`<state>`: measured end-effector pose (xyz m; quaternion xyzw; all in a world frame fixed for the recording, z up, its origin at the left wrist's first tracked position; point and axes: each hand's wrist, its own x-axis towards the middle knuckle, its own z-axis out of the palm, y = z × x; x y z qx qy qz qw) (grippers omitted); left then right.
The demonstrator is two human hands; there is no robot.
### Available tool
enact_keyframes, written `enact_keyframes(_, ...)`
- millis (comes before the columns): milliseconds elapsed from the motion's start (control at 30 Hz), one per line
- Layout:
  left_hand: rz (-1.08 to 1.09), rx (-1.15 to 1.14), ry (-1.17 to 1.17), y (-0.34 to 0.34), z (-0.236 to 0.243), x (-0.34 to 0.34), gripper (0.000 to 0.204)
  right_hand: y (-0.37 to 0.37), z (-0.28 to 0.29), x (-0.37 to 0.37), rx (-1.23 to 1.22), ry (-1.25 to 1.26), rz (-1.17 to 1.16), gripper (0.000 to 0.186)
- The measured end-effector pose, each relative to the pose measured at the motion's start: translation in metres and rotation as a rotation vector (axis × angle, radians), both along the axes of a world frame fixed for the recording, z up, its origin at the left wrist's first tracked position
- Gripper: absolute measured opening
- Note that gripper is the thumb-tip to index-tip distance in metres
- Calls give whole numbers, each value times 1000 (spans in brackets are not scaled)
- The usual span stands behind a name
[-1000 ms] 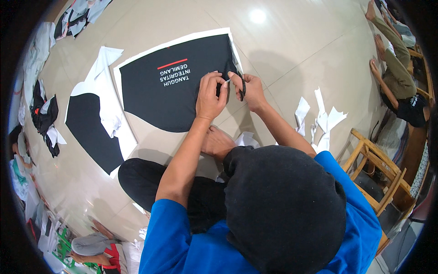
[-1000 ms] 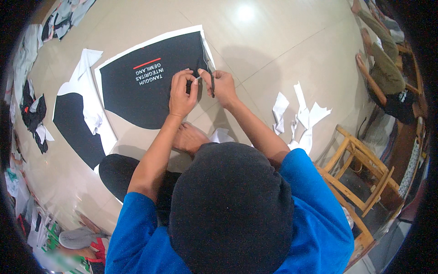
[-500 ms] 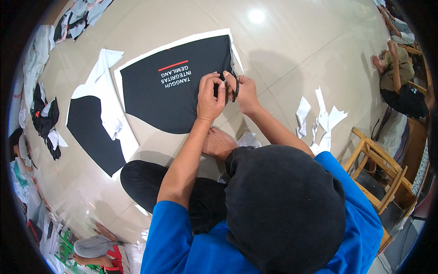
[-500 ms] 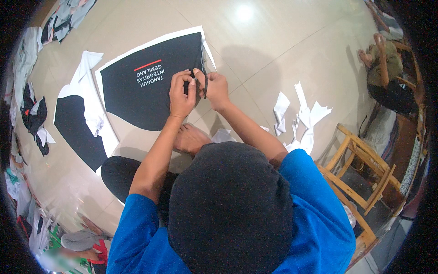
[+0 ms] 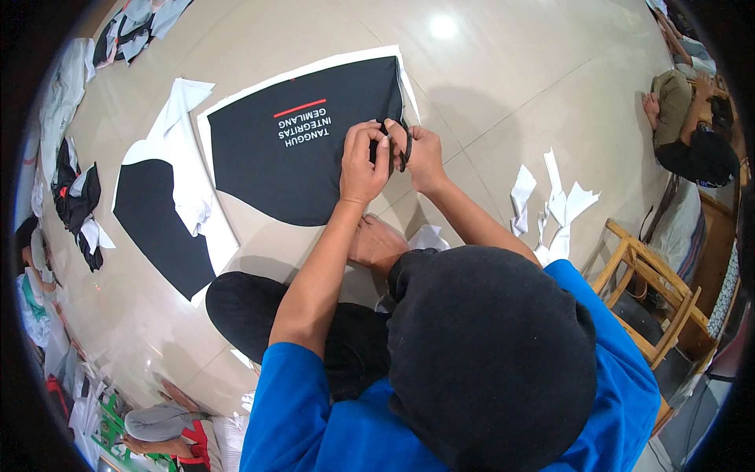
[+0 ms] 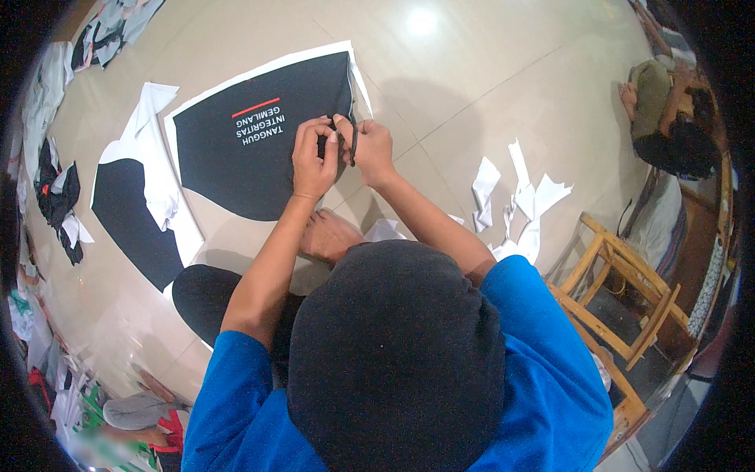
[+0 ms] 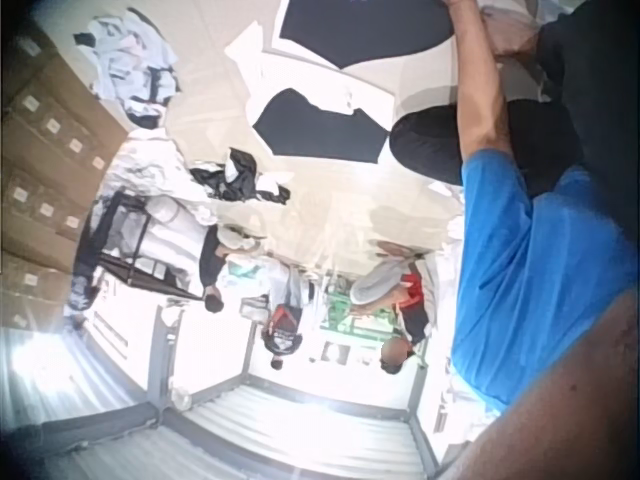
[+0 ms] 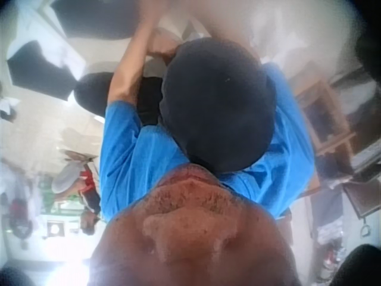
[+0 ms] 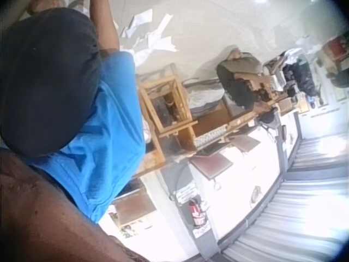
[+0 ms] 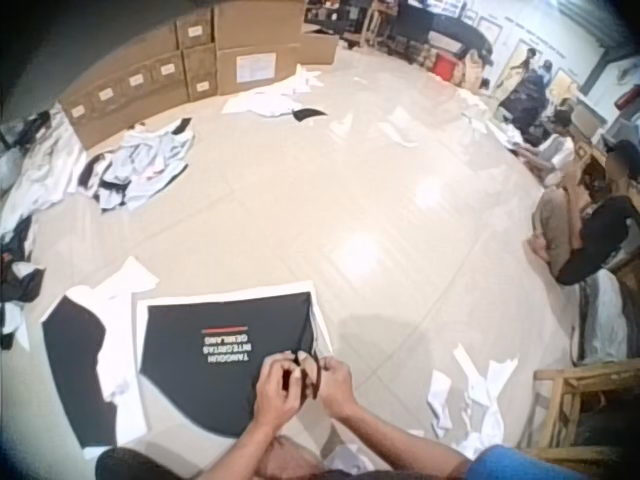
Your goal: The person sits on the floor and uses shears to cut a black fabric piece along the edge of a white paper template. They trim the excess fabric around the template's perimeter and then remove the template to reveal the cut shape.
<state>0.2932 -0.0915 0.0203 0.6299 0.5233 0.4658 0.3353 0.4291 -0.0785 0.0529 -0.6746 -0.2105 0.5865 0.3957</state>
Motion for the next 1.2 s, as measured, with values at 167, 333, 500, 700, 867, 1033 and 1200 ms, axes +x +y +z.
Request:
enact_keyframes(167, 4, 0, 4, 0, 0, 1, 9, -1, -8, 3, 17, -10, 9, 48)
enact_keyframes(333, -2, -9, 1, 0, 1, 0, 9, -1, -4, 3, 3, -9, 5, 48)
enact_keyframes(500, -12, -10, -7, 0, 0, 0, 9, 6, -4, 5, 5, -5, 8, 49)
enact_keyframes(700, -17, -1, 5, -1, 0, -1, 9, 14, -1, 5, 1, 11, -6, 48)
enact_keyframes(867, -21, 9, 16, -1, 0, -1, 9, 15, 1, 4, -4, 20, -7, 46)
enact_keyframes(1033, -23, -14, 11, 0, 1, 0, 10, 13, -4, 4, 20, 18, -2, 46)
enact_keyframes(1200, -22, -1, 20, 0, 0, -1, 10, 17, 2, 2, 9, 22, 3, 48)
